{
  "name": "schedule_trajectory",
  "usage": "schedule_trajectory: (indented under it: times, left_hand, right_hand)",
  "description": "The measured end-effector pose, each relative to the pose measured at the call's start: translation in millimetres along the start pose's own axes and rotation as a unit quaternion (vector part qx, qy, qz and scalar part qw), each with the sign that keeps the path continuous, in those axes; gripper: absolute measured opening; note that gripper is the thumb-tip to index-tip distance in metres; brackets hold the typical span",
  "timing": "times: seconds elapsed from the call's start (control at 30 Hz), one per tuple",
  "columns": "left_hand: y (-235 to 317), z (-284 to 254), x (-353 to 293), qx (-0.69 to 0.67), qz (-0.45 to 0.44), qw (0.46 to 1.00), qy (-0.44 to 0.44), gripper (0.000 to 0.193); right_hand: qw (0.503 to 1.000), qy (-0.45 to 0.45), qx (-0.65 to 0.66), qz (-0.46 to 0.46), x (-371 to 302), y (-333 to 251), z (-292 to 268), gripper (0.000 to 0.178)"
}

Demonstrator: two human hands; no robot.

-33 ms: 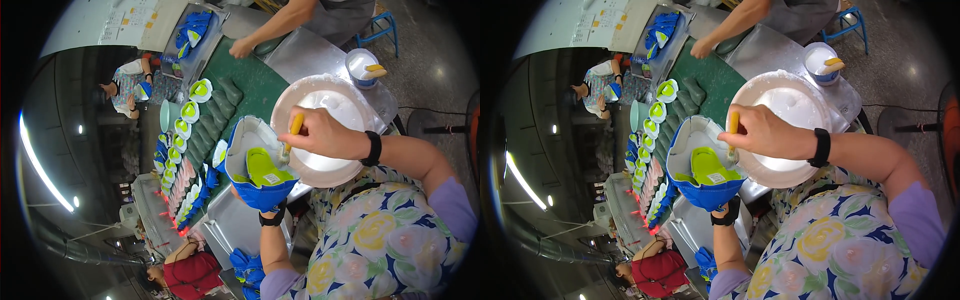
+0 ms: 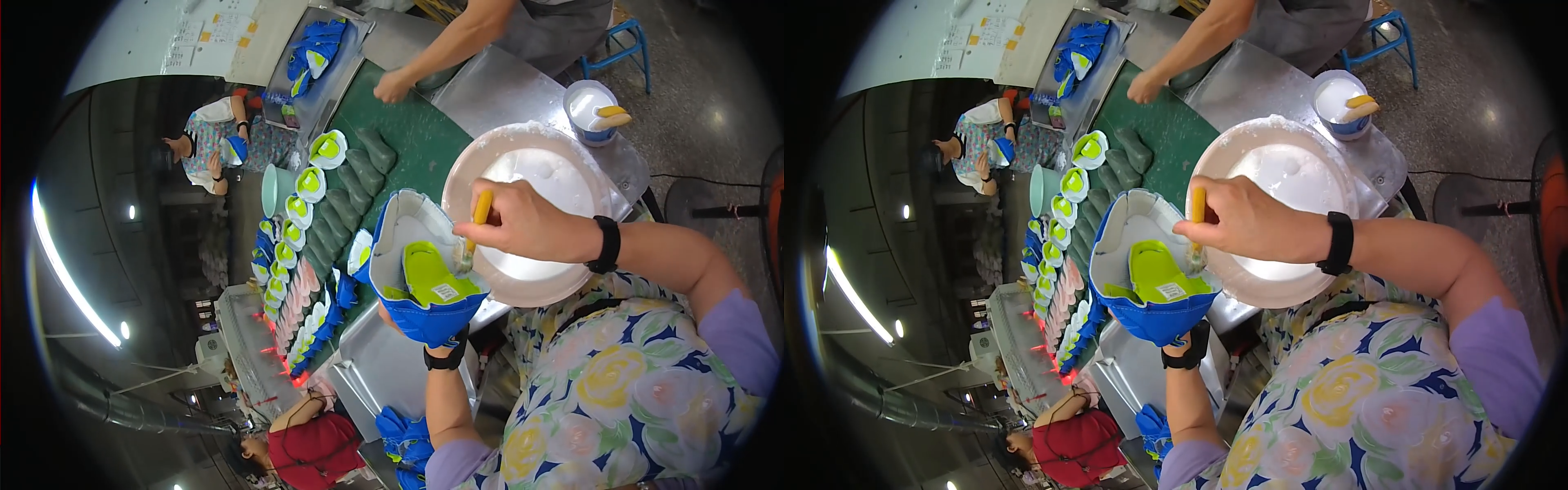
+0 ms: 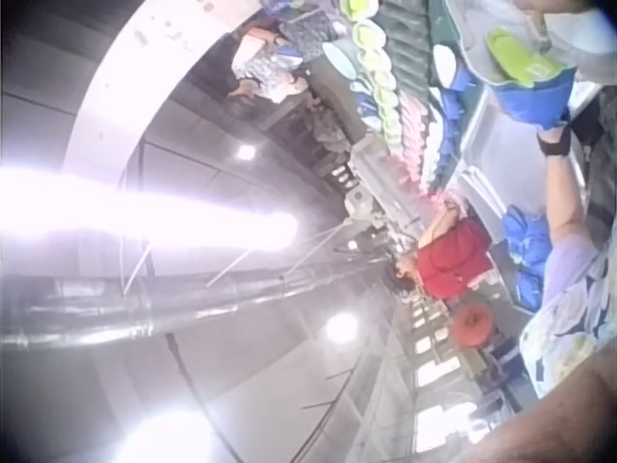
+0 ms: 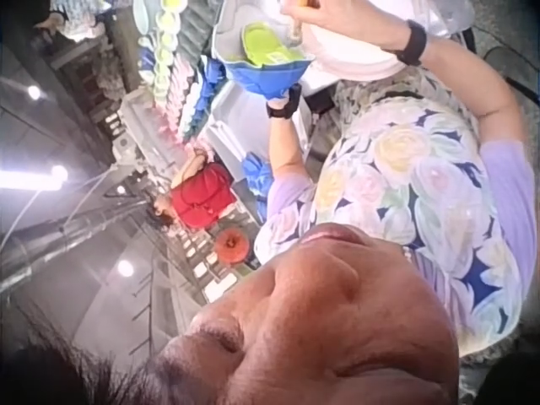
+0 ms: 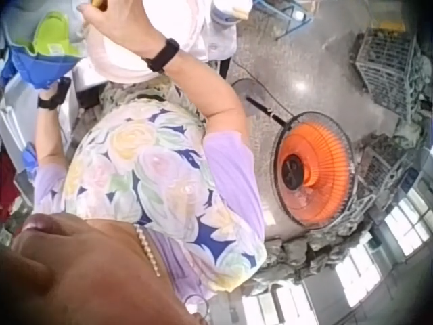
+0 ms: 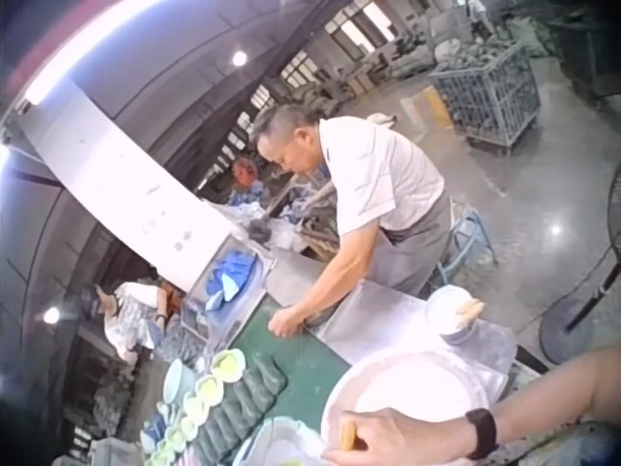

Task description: The recorder applies glue to the inner and outer edges of blue shoe uppers using a brush and a bowl of white adhesive at a manufacturing workstation.

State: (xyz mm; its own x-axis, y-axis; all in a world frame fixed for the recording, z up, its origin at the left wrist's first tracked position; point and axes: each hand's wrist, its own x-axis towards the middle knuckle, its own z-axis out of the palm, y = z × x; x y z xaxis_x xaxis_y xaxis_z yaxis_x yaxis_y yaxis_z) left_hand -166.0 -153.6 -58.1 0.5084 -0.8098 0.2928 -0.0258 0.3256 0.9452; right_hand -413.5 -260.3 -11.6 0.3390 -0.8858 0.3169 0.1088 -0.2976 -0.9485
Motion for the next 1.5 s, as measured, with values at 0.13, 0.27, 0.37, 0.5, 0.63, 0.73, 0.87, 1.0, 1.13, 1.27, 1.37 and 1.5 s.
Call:
schedule_trajectory:
  times: [0.13, 0.27, 0.37, 0.5, 0.63, 0.73, 0.87, 1.0, 1.13, 1.27, 1.37, 1.5]
  left_hand:
    - [4, 0, 0, 0.016, 0.025, 0.999, 0.018, 0.052]
    - [7, 2, 0, 0.038, 0.053, 0.997, 0.029, 0.052]
    - [8, 4, 1, 0.059, 0.079, 0.995, 0.035, 0.051]
    - [13, 5, 4, 0.105, 0.121, 0.987, 0.031, 0.051]
    - [19, 1, 9, 0.208, 0.187, 0.96, 0.019, 0.051]
    - [21, -5, 14, 0.304, 0.255, 0.918, 0.007, 0.051]
    - [22, -15, 25, 0.323, 0.163, 0.932, -0.031, 0.052]
    - [22, -23, 22, 0.079, -0.206, 0.965, -0.139, 0.052]
    - [17, -18, -7, -0.041, -0.35, 0.913, -0.205, 0.052]
    - [4, -3, -41, -0.098, -0.379, 0.898, -0.2, 0.052]
    - [-4, 4, -58, -0.123, -0.383, 0.895, -0.191, 0.052]
    - [-7, 2, -64, -0.133, -0.371, 0.903, -0.173, 0.052]
  right_hand:
    - [0.998, -0.036, -0.04, 0.036, -9, 3, 3, 0.031]
    - [0.998, -0.038, -0.052, 0.02, -12, 3, -2, 0.032]
    - [0.999, -0.007, -0.032, -0.019, -6, 2, -1, 0.033]
    - [0.999, -0.036, -0.025, 0.031, -5, 1, 6, 0.031]
    - [0.99, -0.053, 0.012, 0.127, -11, 1, 6, 0.033]
    - [0.988, -0.06, 0.004, 0.141, -12, -2, 1, 0.033]
    - [0.995, -0.054, 0.039, 0.073, -8, -4, -13, 0.031]
    - [0.995, -0.043, -0.035, -0.081, -1, 3, -30, 0.027]
    - [0.967, -0.108, -0.019, -0.228, 2, 4, -31, 0.026]
    - [0.901, -0.165, 0.013, -0.401, 2, -8, -7, 0.019]
    - [0.862, -0.22, -0.014, -0.456, 6, -14, 11, 0.016]
    - [0.89, -0.212, -0.092, -0.392, 20, -1, 5, 0.021]
